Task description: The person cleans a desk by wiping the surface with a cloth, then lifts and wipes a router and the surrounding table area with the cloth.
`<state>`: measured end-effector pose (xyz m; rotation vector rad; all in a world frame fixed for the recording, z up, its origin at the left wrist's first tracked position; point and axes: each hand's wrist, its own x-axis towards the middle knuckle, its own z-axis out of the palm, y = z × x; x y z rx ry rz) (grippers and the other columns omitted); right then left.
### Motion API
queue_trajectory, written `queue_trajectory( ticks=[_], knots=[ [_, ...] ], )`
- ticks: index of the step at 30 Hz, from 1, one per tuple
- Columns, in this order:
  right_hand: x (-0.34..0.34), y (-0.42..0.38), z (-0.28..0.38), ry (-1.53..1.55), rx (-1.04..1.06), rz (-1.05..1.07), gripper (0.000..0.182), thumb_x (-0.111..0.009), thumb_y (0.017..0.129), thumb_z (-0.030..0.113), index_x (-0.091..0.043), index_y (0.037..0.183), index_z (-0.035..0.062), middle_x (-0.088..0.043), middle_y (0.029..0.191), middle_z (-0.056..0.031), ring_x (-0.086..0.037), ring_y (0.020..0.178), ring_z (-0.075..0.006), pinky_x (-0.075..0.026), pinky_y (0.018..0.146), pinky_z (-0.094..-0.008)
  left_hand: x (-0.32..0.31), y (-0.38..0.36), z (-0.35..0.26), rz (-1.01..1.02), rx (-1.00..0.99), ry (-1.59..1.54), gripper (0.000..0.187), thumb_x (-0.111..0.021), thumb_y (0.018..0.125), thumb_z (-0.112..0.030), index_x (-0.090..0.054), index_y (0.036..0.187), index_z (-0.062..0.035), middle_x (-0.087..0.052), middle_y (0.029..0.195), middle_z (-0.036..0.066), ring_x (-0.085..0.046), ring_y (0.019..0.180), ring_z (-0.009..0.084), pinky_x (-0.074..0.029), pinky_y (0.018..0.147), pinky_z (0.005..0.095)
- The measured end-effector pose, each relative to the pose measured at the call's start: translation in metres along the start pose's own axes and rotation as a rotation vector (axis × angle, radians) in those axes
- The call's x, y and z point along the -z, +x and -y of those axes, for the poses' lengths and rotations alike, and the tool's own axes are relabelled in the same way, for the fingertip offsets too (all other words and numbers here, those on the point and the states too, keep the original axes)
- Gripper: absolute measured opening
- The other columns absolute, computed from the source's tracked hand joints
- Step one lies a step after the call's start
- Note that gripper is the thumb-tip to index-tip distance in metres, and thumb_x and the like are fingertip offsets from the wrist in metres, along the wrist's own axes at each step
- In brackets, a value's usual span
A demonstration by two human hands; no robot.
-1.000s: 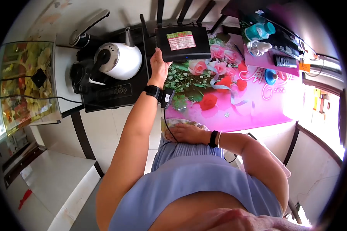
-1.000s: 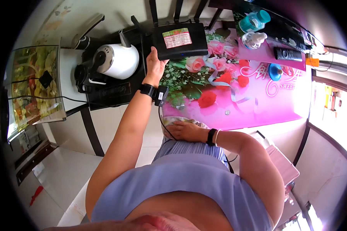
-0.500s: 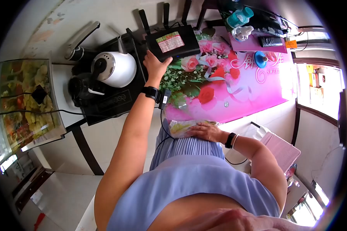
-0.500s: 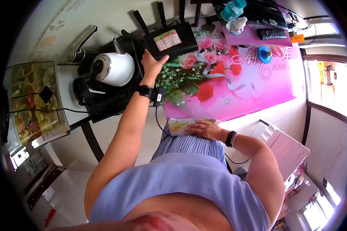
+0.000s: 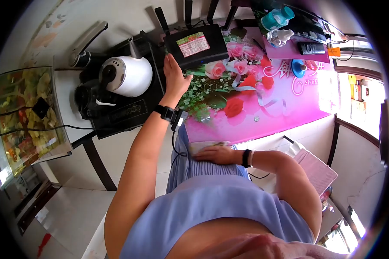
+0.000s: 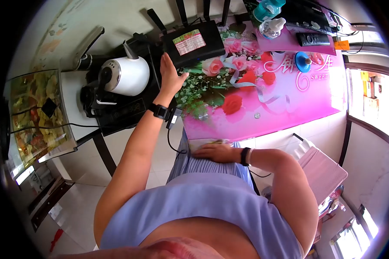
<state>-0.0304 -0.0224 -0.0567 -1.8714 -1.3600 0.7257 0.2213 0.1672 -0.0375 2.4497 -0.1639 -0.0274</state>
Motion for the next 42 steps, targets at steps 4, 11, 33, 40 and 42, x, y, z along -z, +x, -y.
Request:
queue_trajectory(
  ticks=[4, 11, 33, 40, 42],
  knots=[
    [0.029, -0.083, 0.003, -0.383, -0.056, -0.048, 0.046, -0.047, 0.088, 0.012, -0.05, 0.133, 0.018, -0.045, 0.14, 0.0037, -0.043, 0.129, -0.0156, -0.037, 0.108, -0.0321, -0.002, -0.012, -0.003, -0.02, -0.06, 0.011, 0.106, -0.077, 0.073, -0.014, -0.002, 0.144, 0.007, -0.011, 0.147, 0.033, -0.016, 0.138, 0.0446, -0.019, 0.112, 0.0437],
    [0.075, -0.037, 0.019, 0.077, -0.272, -0.436, 0.024, -0.064, 0.078, 0.006, -0.067, 0.102, 0.0099, -0.058, 0.119, -0.014, -0.057, 0.107, -0.0305, -0.051, 0.086, -0.0375, -0.009, 0.01, -0.001, -0.183, -0.057, -0.013, 0.098, -0.076, 0.07, -0.006, -0.011, 0.142, 0.0098, -0.025, 0.139, 0.034, -0.03, 0.128, 0.0482, -0.029, 0.107, 0.0482],
    [0.292, 0.086, -0.182, -0.344, -0.535, -1.062, 0.048, -0.055, 0.09, 0.022, -0.045, 0.134, 0.0069, -0.053, 0.126, -0.0206, -0.049, 0.119, -0.0361, -0.041, 0.099, -0.0393, -0.011, 0.022, 0.011, -0.23, 0.06, -0.041, 0.096, -0.087, 0.059, -0.02, -0.033, 0.131, 0.0134, -0.044, 0.114, 0.024, -0.049, 0.103, 0.0402, -0.043, 0.087, 0.0412],
    [0.279, 0.075, -0.181, -0.489, -0.545, -0.993, 0.047, -0.052, 0.086, 0.01, -0.046, 0.133, 0.0069, -0.049, 0.131, -0.0222, -0.044, 0.125, -0.0375, -0.038, 0.103, -0.0432, -0.008, 0.023, 0.007, -0.238, 0.052, -0.02, 0.093, -0.086, 0.059, -0.019, -0.035, 0.13, 0.0144, -0.046, 0.109, 0.023, -0.051, 0.099, 0.0381, -0.044, 0.085, 0.0401],
    [0.264, 0.063, -0.17, -0.473, -0.546, -0.974, 0.049, -0.05, 0.084, 0.003, -0.048, 0.133, 0.0076, -0.049, 0.132, -0.0215, -0.045, 0.124, -0.0374, -0.038, 0.103, -0.0429, -0.012, 0.024, 0.01, -0.189, 0.09, 0.043, 0.089, -0.084, 0.064, -0.021, -0.035, 0.13, 0.0132, -0.047, 0.109, 0.025, -0.051, 0.096, 0.0402, -0.045, 0.085, 0.0382]
  ],
)
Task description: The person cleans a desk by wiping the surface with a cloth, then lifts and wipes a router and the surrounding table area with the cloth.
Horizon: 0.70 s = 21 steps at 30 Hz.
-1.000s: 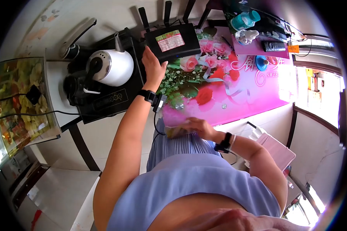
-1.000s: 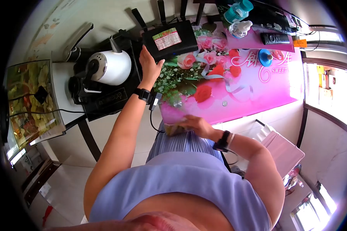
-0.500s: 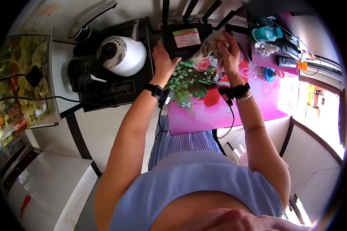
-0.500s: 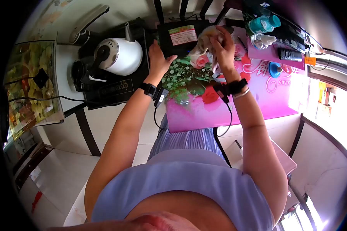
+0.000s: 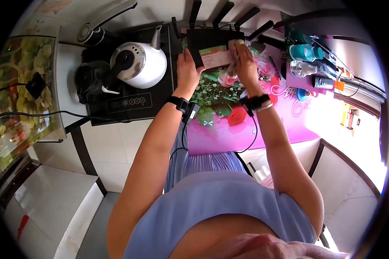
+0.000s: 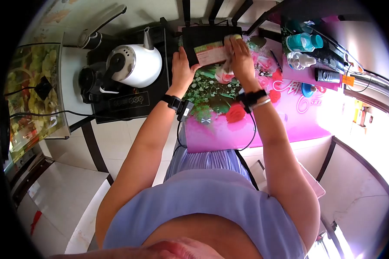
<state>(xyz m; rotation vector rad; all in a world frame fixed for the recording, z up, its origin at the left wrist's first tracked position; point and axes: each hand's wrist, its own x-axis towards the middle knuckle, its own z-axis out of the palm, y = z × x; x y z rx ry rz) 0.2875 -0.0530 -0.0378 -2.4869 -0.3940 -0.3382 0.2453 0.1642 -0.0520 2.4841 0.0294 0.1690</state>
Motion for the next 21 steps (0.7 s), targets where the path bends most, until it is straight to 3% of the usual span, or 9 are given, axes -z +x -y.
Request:
queue_trajectory(
  ticks=[4, 7, 9, 10, 13, 16, 17, 18, 21],
  knots=[
    [0.006, -0.026, 0.011, -0.054, 0.003, 0.005, 0.055, -0.049, 0.078, -0.006, -0.05, 0.131, 0.0076, -0.052, 0.129, -0.0182, -0.047, 0.123, -0.0348, -0.039, 0.103, -0.0419, 0.009, -0.002, -0.01, 0.025, 0.031, -0.04, 0.084, -0.081, 0.066, -0.011, -0.035, 0.132, 0.0122, -0.047, 0.109, 0.024, -0.05, 0.099, 0.0397, -0.044, 0.085, 0.0438],
    [0.007, -0.024, 0.01, -0.038, -0.029, -0.026, 0.056, -0.049, 0.076, -0.006, -0.051, 0.131, 0.0074, -0.053, 0.128, -0.0173, -0.048, 0.122, -0.0347, -0.039, 0.102, -0.0412, 0.021, -0.003, -0.027, -0.102, -0.031, -0.011, 0.085, -0.079, 0.065, -0.007, -0.035, 0.136, 0.0042, -0.046, 0.121, 0.023, -0.046, 0.113, 0.0389, -0.04, 0.093, 0.0484],
    [0.006, -0.024, 0.008, 0.056, -0.072, -0.043, 0.058, -0.051, 0.074, -0.006, -0.052, 0.13, 0.0083, -0.054, 0.128, -0.0165, -0.048, 0.121, -0.0342, -0.039, 0.102, -0.0412, 0.03, -0.001, -0.039, -0.009, -0.312, 0.159, 0.088, -0.078, 0.063, -0.008, -0.036, 0.14, -0.0065, -0.04, 0.136, 0.018, -0.038, 0.128, 0.036, -0.033, 0.102, 0.052],
    [0.005, -0.024, 0.009, 0.058, -0.074, -0.042, 0.058, -0.051, 0.074, -0.006, -0.052, 0.13, 0.0083, -0.054, 0.128, -0.0165, -0.048, 0.121, -0.0342, -0.039, 0.102, -0.0412, 0.026, -0.001, -0.04, -0.007, -0.311, 0.161, 0.088, -0.078, 0.063, -0.008, -0.036, 0.14, -0.0065, -0.04, 0.136, 0.018, -0.038, 0.128, 0.036, -0.033, 0.102, 0.052],
    [0.008, -0.024, 0.01, 0.028, -0.06, -0.089, 0.055, -0.052, 0.075, -0.007, -0.055, 0.128, 0.0073, -0.058, 0.124, -0.0155, -0.052, 0.118, -0.0331, -0.042, 0.099, -0.0393, 0.004, -0.002, -0.038, 0.083, -0.485, 0.163, 0.054, -0.06, 0.078, -0.007, -0.05, 0.131, -0.0116, -0.038, 0.144, 0.01, -0.033, 0.135, 0.0307, -0.029, 0.108, 0.0503],
    [0.019, -0.024, 0.004, 0.245, -0.303, -0.103, 0.049, -0.054, 0.076, -0.005, -0.058, 0.123, 0.0084, -0.063, 0.112, -0.0164, -0.059, 0.104, -0.0338, -0.046, 0.092, -0.0384, -0.004, -0.02, -0.04, 0.213, -0.526, 0.119, 0.049, -0.055, 0.081, -0.007, -0.052, 0.129, -0.0111, -0.038, 0.145, 0.01, -0.032, 0.136, 0.0302, -0.028, 0.109, 0.0502],
    [0.027, -0.024, -0.004, 0.288, -0.333, -0.189, 0.048, -0.055, 0.077, -0.004, -0.059, 0.123, 0.0086, -0.064, 0.109, -0.0165, -0.061, 0.101, -0.0331, -0.047, 0.09, -0.0373, -0.001, -0.032, -0.04, 0.291, -0.534, -0.058, 0.058, -0.059, 0.074, -0.004, -0.051, 0.131, -0.0111, -0.035, 0.147, 0.011, -0.029, 0.137, 0.0329, -0.025, 0.109, 0.0535],
    [0.033, -0.023, -0.008, 0.332, -0.363, -0.275, 0.047, -0.056, 0.077, -0.004, -0.06, 0.122, 0.0088, -0.065, 0.107, -0.0165, -0.062, 0.098, -0.0325, -0.048, 0.087, -0.0362, 0.008, -0.047, -0.043, 0.39, -0.586, 0.026, 0.07, -0.062, 0.07, -0.002, -0.043, 0.137, -0.0127, -0.033, 0.147, 0.012, -0.03, 0.136, 0.0342, -0.024, 0.109, 0.0553],
    [0.048, -0.002, 0.009, 0.334, -0.311, -0.2, 0.046, -0.055, 0.077, -0.004, -0.06, 0.121, 0.0085, -0.064, 0.108, -0.0173, -0.061, 0.1, -0.032, -0.047, 0.087, -0.0369, 0.023, -0.059, -0.051, 0.471, -0.552, 0.014, 0.085, -0.065, 0.067, 0.0, -0.031, 0.144, -0.0122, -0.03, 0.148, 0.015, -0.028, 0.137, 0.0364, -0.022, 0.109, 0.0574]
  ],
)
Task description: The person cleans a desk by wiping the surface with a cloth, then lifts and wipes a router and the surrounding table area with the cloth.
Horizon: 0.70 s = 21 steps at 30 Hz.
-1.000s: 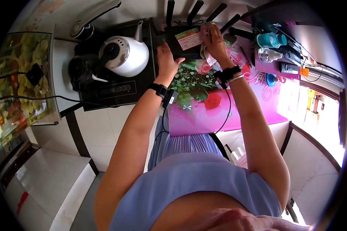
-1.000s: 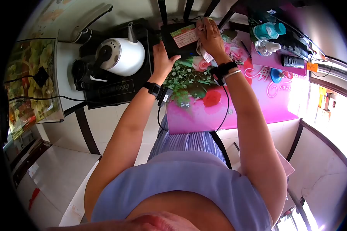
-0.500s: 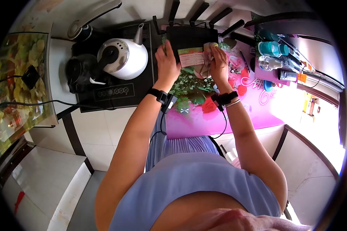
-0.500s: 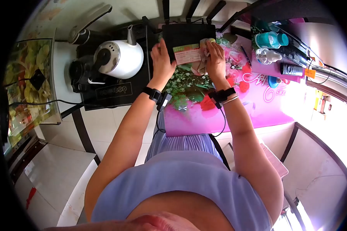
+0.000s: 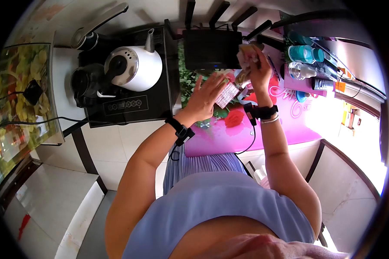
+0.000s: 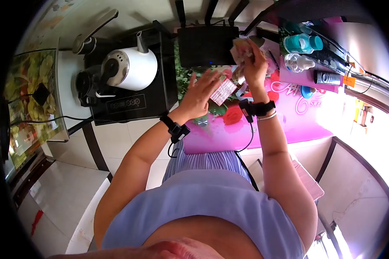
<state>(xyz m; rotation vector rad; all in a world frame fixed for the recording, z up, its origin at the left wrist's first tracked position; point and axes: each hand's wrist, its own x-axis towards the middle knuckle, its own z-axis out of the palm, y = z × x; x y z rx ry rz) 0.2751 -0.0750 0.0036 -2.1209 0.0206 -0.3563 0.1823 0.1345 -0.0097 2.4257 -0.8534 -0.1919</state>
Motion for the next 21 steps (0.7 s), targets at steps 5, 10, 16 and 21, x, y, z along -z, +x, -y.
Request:
queue_trajectory(
  ticks=[5, 10, 16, 21],
  knots=[
    [-0.043, 0.035, -0.015, -0.252, 0.19, 0.096, 0.048, -0.056, 0.08, 0.003, -0.052, 0.128, 0.0072, -0.058, 0.118, -0.0174, -0.052, 0.111, -0.0372, -0.042, 0.094, -0.0423, -0.002, 0.022, 0.044, -0.601, 0.455, 0.036, 0.087, -0.073, 0.076, -0.016, -0.021, 0.14, 0.0091, -0.026, 0.142, 0.033, -0.028, 0.132, 0.0477, -0.026, 0.11, 0.0494],
    [-0.077, 0.029, -0.015, -0.386, 0.376, -0.001, 0.042, -0.052, 0.081, 0.001, -0.053, 0.123, 0.0025, -0.054, 0.124, -0.0194, -0.048, 0.12, -0.0367, -0.04, 0.101, -0.0439, -0.028, 0.028, 0.072, -0.627, 0.462, -0.083, 0.087, -0.072, 0.077, -0.021, -0.02, 0.14, 0.0099, -0.026, 0.143, 0.032, -0.025, 0.134, 0.0466, -0.024, 0.111, 0.0469],
    [-0.062, -0.011, -0.004, -0.12, 0.439, 0.362, 0.049, -0.046, 0.074, -0.011, -0.059, 0.118, 0.0063, -0.057, 0.121, -0.0189, -0.051, 0.118, -0.0351, -0.041, 0.1, -0.0418, -0.027, 0.028, 0.07, -0.642, 0.481, -0.13, 0.088, -0.074, 0.076, -0.018, -0.019, 0.141, 0.0084, -0.024, 0.144, 0.031, -0.024, 0.135, 0.0451, -0.023, 0.112, 0.0467],
    [-0.073, 0.035, -0.002, -0.16, 0.39, 0.092, 0.042, -0.047, 0.075, -0.009, -0.059, 0.113, 0.0056, -0.057, 0.121, -0.0179, -0.05, 0.118, -0.0368, -0.041, 0.1, -0.0427, -0.026, 0.028, 0.069, -0.611, 0.508, -0.13, 0.087, -0.073, 0.077, -0.019, -0.02, 0.141, 0.0078, -0.024, 0.145, 0.03, -0.023, 0.136, 0.0432, -0.022, 0.113, 0.0453]
  ],
)
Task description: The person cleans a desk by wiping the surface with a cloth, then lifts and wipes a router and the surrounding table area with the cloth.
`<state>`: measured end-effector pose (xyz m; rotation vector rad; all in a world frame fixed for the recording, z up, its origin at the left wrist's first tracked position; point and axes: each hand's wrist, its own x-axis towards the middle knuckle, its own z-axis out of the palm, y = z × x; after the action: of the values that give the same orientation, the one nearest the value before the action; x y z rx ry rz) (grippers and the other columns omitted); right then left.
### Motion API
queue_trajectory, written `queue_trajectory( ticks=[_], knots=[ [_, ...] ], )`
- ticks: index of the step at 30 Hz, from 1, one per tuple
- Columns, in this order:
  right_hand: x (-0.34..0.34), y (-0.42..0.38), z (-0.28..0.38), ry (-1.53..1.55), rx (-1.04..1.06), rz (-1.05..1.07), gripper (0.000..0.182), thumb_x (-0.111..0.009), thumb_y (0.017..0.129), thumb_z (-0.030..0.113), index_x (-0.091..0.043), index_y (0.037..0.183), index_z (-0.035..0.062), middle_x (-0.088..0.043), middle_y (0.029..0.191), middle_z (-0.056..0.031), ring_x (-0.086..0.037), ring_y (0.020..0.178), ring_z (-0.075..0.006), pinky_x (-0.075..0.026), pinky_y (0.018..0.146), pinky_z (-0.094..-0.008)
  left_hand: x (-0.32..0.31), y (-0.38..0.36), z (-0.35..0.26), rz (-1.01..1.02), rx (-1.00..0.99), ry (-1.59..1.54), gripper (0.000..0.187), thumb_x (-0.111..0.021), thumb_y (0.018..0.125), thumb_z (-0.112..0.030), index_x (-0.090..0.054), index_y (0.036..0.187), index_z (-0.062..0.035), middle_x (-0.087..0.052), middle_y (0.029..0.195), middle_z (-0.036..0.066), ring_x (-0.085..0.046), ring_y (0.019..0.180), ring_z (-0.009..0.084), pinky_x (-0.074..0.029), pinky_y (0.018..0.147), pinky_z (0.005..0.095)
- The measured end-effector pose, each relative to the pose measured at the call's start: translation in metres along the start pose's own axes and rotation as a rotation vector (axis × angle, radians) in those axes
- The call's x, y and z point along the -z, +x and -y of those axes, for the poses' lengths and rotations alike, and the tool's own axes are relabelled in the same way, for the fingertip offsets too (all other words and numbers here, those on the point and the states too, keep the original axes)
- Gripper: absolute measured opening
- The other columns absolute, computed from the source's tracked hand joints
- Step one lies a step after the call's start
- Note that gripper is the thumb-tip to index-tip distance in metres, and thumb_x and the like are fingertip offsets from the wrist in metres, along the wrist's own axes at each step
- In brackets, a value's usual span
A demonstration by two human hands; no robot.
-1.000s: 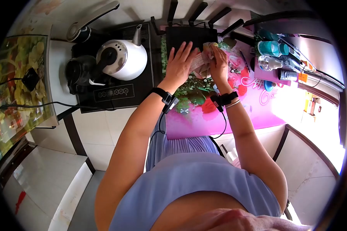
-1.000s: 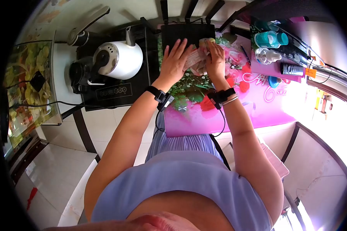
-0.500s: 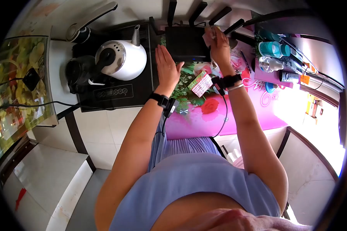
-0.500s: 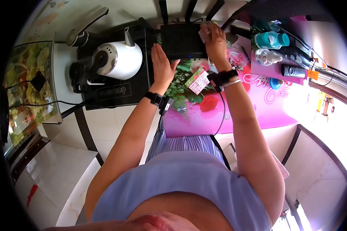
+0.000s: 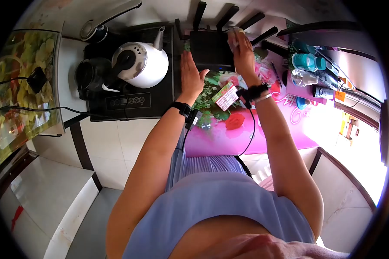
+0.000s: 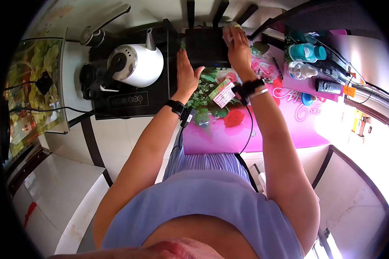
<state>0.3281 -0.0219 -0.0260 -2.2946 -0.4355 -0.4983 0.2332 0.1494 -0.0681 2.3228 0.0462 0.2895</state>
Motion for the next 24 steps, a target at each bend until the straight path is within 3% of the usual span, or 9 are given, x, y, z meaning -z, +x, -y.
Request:
queue_trajectory(
  ticks=[2, 3, 8, 10, 14, 16, 18, 19, 24],
  knots=[
    [-0.016, 0.015, -0.004, -0.044, -0.102, -0.002, 0.04, -0.049, 0.076, -0.008, -0.058, 0.113, 0.005, -0.056, 0.121, -0.0189, -0.049, 0.119, -0.0368, -0.04, 0.1, -0.0432, 0.0, 0.0, 0.0, 0.009, 0.015, -0.004, 0.087, -0.073, 0.077, -0.019, -0.02, 0.141, 0.0075, -0.024, 0.146, 0.029, -0.023, 0.136, 0.0429, -0.021, 0.113, 0.045],
    [-0.02, 0.018, -0.004, -0.085, -0.024, 0.067, 0.047, -0.051, 0.076, -0.008, -0.056, 0.121, 0.007, -0.056, 0.123, -0.0178, -0.048, 0.121, -0.0362, -0.039, 0.102, -0.0408, -0.001, 0.001, 0.001, 0.017, 0.027, -0.013, 0.086, -0.073, 0.078, -0.019, -0.02, 0.141, 0.0073, -0.024, 0.146, 0.029, -0.023, 0.137, 0.0425, -0.021, 0.113, 0.0446],
    [-0.024, -0.013, 0.017, -0.006, 0.169, 0.113, 0.053, -0.047, 0.074, -0.012, -0.057, 0.122, 0.0095, -0.055, 0.123, -0.0195, -0.049, 0.121, -0.0348, -0.041, 0.101, -0.0427, 0.0, 0.001, 0.002, 0.028, 0.044, -0.019, 0.088, -0.073, 0.079, -0.02, -0.017, 0.141, 0.0079, -0.025, 0.145, 0.028, -0.023, 0.136, 0.0431, -0.021, 0.113, 0.0451],
    [-0.014, -0.024, 0.026, 0.098, 0.137, 0.377, 0.05, -0.049, 0.077, -0.008, -0.057, 0.122, 0.01, -0.056, 0.124, -0.0161, -0.047, 0.124, -0.0339, -0.041, 0.101, -0.0421, 0.0, 0.002, -0.001, 0.032, 0.061, -0.027, 0.089, -0.073, 0.078, -0.02, -0.017, 0.141, 0.0077, -0.026, 0.146, 0.028, -0.023, 0.136, 0.0427, -0.021, 0.113, 0.0448],
    [-0.021, 0.02, 0.024, 0.043, 0.078, 0.151, 0.047, -0.051, 0.076, -0.007, -0.058, 0.119, 0.0094, -0.057, 0.122, -0.0168, -0.048, 0.122, -0.0348, -0.041, 0.1, -0.0422, 0.003, 0.004, -0.005, 0.044, 0.105, -0.051, 0.088, -0.074, 0.077, -0.018, -0.019, 0.141, 0.007, -0.026, 0.145, 0.027, -0.023, 0.137, 0.0414, -0.021, 0.113, 0.0443],
    [-0.032, 0.016, 0.019, 0.017, 0.066, 0.17, 0.048, -0.049, 0.075, -0.009, -0.059, 0.118, 0.0096, -0.056, 0.123, -0.0172, -0.05, 0.12, -0.0355, -0.042, 0.1, -0.0422, 0.003, 0.002, -0.004, 0.047, 0.118, -0.067, 0.088, -0.074, 0.075, -0.016, -0.02, 0.141, 0.0065, -0.026, 0.146, 0.026, -0.023, 0.137, 0.0403, -0.02, 0.114, 0.0439],
    [-0.036, 0.007, 0.014, 0.033, 0.245, 0.146, 0.05, -0.049, 0.074, -0.01, -0.059, 0.118, 0.0101, -0.057, 0.122, -0.0172, -0.051, 0.119, -0.0357, -0.042, 0.1, -0.0426, 0.002, 0.003, -0.004, 0.039, 0.106, -0.06, 0.088, -0.074, 0.076, -0.016, -0.02, 0.141, 0.0063, -0.026, 0.146, 0.026, -0.023, 0.137, 0.0401, -0.02, 0.114, 0.0437],
    [-0.034, -0.001, 0.012, 0.057, 0.275, 0.26, 0.05, -0.049, 0.074, -0.01, -0.059, 0.118, 0.0098, -0.058, 0.12, -0.017, -0.051, 0.119, -0.0351, -0.042, 0.1, -0.0424, 0.002, 0.003, -0.003, 0.034, 0.107, -0.064, 0.088, -0.074, 0.076, -0.016, -0.02, 0.141, 0.0063, -0.026, 0.146, 0.026, -0.023, 0.137, 0.0401, -0.02, 0.114, 0.0437],
    [-0.038, 0.022, 0.035, 0.127, 0.28, 0.296, 0.044, -0.05, 0.076, -0.008, -0.06, 0.115, 0.009, -0.059, 0.119, -0.0156, -0.051, 0.118, -0.0338, -0.044, 0.097, -0.0412, 0.004, 0.003, -0.005, 0.058, 0.107, -0.045, 0.087, -0.073, 0.078, -0.017, -0.017, 0.141, 0.0071, -0.026, 0.145, 0.028, -0.024, 0.136, 0.0421, -0.022, 0.112, 0.0449]
  ],
)
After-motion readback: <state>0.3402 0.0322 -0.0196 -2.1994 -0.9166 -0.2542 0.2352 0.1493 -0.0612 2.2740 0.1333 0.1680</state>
